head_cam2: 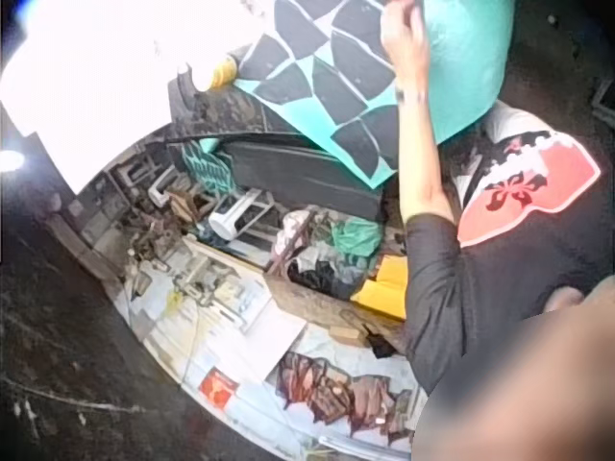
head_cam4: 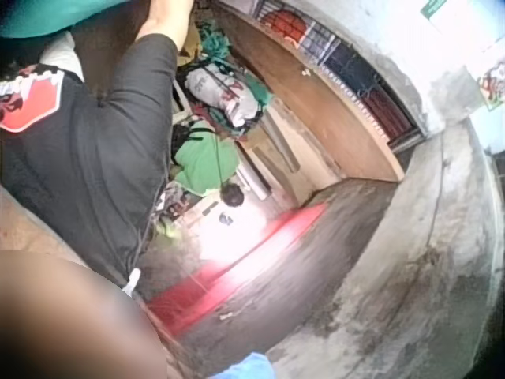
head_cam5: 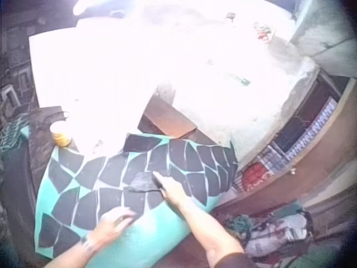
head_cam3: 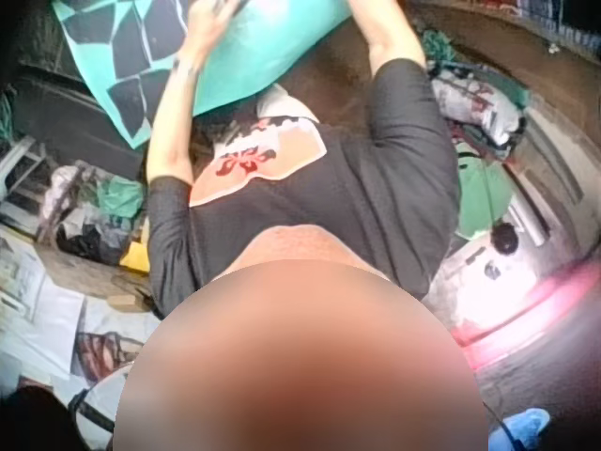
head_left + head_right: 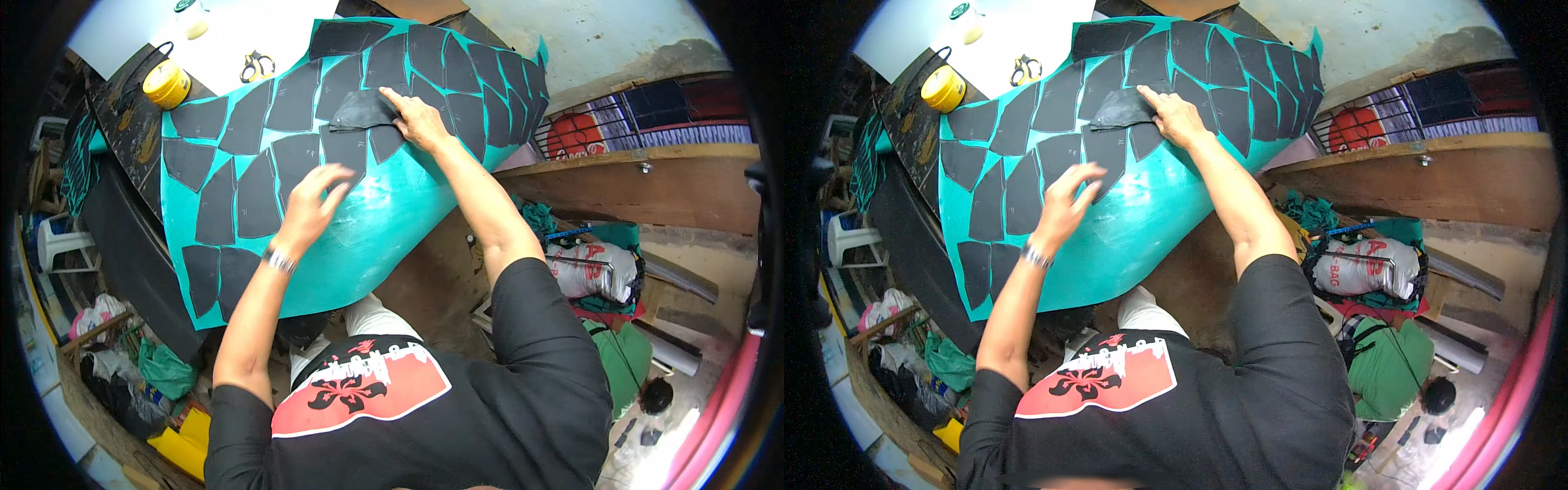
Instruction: The person arranges black foam pieces on a green foam sheet, then uses scissors to cut along the outlines of the pieces. The person handles the foam pieces one at a time and trims the green sheet to separate the shapes.
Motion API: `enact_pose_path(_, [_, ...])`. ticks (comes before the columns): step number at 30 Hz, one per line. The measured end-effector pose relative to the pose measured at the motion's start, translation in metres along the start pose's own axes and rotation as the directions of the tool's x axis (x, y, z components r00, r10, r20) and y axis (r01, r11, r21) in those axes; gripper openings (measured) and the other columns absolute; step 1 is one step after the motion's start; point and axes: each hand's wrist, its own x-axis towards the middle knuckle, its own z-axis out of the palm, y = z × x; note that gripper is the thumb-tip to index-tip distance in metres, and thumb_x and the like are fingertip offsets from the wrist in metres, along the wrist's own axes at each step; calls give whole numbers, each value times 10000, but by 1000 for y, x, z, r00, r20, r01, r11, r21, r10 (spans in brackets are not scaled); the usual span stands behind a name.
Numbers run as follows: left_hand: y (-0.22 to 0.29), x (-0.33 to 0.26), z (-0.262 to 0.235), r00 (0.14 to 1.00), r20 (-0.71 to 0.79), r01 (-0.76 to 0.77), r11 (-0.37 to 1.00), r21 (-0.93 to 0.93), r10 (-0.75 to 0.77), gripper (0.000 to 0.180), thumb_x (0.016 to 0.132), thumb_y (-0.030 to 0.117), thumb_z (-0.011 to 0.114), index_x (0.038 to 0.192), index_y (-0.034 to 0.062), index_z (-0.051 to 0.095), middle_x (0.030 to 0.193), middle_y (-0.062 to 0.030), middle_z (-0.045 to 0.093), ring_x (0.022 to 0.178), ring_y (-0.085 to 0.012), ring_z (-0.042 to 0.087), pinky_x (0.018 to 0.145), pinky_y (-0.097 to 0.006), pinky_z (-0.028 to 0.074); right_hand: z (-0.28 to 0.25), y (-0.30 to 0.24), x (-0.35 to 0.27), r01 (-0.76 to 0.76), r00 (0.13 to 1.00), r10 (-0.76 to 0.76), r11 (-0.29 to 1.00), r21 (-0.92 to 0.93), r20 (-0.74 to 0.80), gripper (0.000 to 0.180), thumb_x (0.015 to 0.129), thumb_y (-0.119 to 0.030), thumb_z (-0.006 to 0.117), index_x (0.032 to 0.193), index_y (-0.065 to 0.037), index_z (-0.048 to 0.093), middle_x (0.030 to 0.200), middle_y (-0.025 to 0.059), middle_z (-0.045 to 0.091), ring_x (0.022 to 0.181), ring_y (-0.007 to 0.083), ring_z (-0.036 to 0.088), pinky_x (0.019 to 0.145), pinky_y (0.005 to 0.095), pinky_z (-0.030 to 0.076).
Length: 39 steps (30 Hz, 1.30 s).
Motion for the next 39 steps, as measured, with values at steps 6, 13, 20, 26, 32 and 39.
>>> enact_pose_path(6, [-34, 70, 40, 992, -8, -111, 880, 461, 129, 272, 871, 164, 700, 1131, 88, 670, 1232, -99, 616, 1225, -302, 547, 1141, -541, 316, -1, -1, -6, 95, 993, -90, 994, 63, -72, 680, 802, -104, 738, 1422, -243, 495, 989, 58, 675, 965, 277, 646, 835, 420, 556])
enact_pose_path(13, [-69, 57, 54, 961, -234, 19, 802, 596, 151, 534, 849, 263, 731, 1348, 156, 574, 1536, -145, 353, 1448, -376, 278, 1159, -544, 266, 1, 5, -9, -31, 996, 55, 954, 298, -71, 597, 809, -77, 722, 1351, -269, 561, 914, 67, 678, 901, 276, 658, 801, 411, 553])
enact_pose_path(20, [-81, 48, 55, 938, -320, 84, 809, 582, 132, 620, 896, 283, 683, 1415, 22, 464, 1449, -163, 475, 1393, -334, 388, 1160, -464, 294, 16, -2, -7, 177, 951, -156, 983, 57, -267, 654, 763, 35, 661, 1370, -179, 544, 1000, 87, 680, 867, 287, 675, 770, 408, 563])
enact_pose_path(26, [-75, 52, 59, 918, -389, 168, 809, 564, 81, 653, 887, 267, 698, 1438, 27, 442, 1476, -168, 448, 1385, -333, 395, 1135, -464, 322, 11, -2, 8, 47, 972, 4, 977, 210, -236, 640, 801, 52, 592, 1393, -161, 473, 1068, 145, 677, 919, 344, 684, 806, 443, 555])
enact_pose_path(32, [-67, 45, 55, 905, -346, 5, 806, 592, 248, 651, 859, 293, 716, 1450, 161, 476, 1426, -88, 446, 1326, -285, 420, 1098, -457, 340, 5, 0, 15, -2, 994, 22, 985, 174, -111, 700, 795, 25, 622, 1430, -202, 435, 1002, 127, 691, 902, 338, 690, 809, 469, 538])
enact_pose_path(39, [-66, 55, 62, 968, -180, 7, 703, 711, 172, 527, 877, 414, 688, 1373, 280, 573, 1290, -42, 506, 1198, -238, 462, 1013, -436, 346, 2, -1, 22, -160, 985, 122, 904, 397, 119, 668, 834, -52, 654, 1446, -205, 435, 879, 115, 706, 882, 345, 697, 795, 467, 537])
